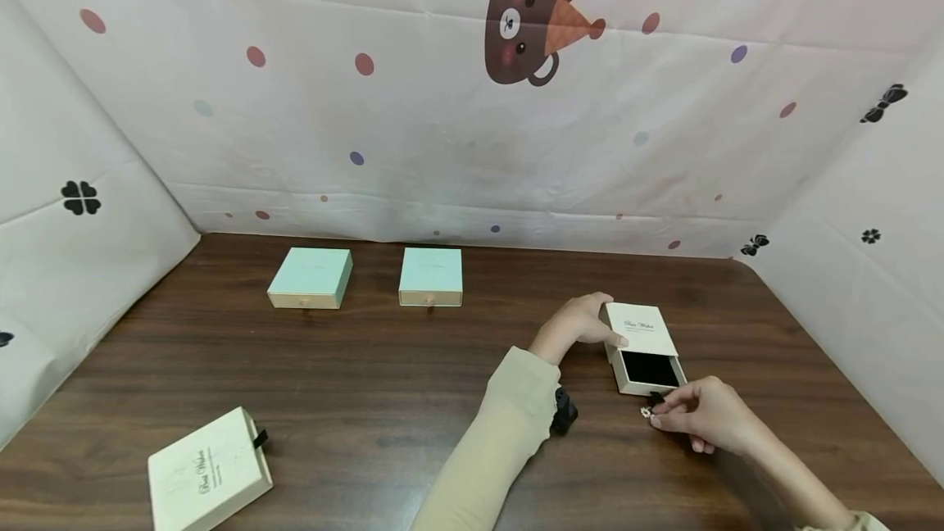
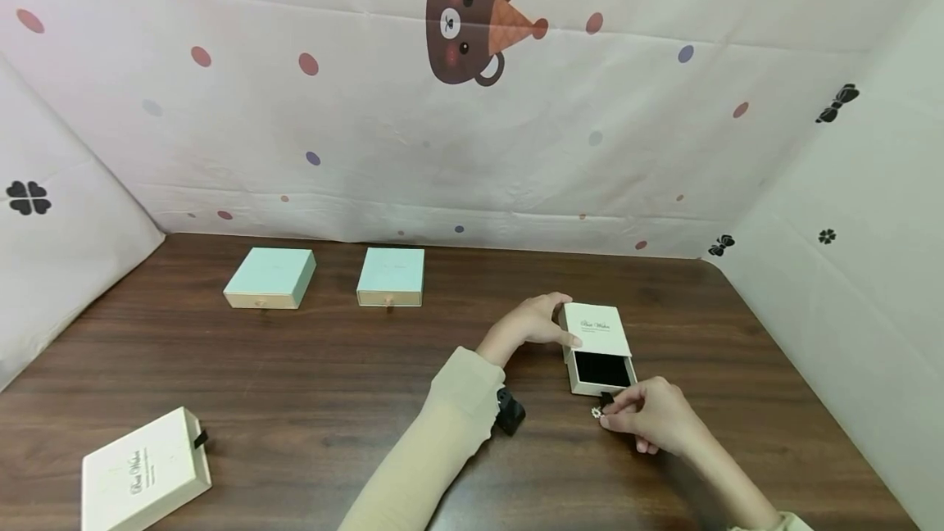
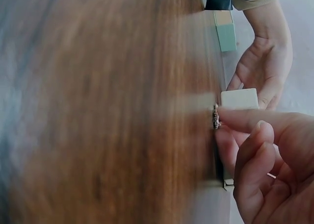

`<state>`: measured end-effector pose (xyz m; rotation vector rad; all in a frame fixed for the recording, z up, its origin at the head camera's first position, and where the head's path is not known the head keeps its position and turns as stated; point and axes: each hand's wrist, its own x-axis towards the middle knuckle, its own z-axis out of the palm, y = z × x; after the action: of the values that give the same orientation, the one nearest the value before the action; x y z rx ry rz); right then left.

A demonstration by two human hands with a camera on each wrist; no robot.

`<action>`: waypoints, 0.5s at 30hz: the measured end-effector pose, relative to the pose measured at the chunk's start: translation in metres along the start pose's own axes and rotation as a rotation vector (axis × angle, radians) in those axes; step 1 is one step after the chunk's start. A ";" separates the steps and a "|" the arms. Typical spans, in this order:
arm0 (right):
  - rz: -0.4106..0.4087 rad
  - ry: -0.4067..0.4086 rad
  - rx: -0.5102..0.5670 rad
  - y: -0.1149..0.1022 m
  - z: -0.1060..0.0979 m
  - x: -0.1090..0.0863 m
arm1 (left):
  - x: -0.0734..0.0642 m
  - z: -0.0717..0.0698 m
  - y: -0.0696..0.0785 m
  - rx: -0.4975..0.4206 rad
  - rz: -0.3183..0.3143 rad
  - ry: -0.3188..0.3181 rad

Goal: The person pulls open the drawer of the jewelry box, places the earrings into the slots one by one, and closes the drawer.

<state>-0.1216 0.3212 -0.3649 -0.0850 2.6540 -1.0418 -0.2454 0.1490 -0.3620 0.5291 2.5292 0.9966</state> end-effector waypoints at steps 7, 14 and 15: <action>-0.010 0.018 -0.018 0.002 0.001 -0.002 | 0.000 0.001 0.000 0.006 -0.004 0.007; -0.070 -0.007 -0.009 0.002 -0.004 -0.006 | -0.001 0.001 0.000 0.009 -0.006 0.010; -0.081 -0.016 0.002 0.003 -0.005 -0.006 | -0.001 0.001 0.000 0.008 -0.008 0.011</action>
<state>-0.1167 0.3273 -0.3619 -0.2008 2.6546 -1.0640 -0.2444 0.1495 -0.3624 0.5168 2.5443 0.9901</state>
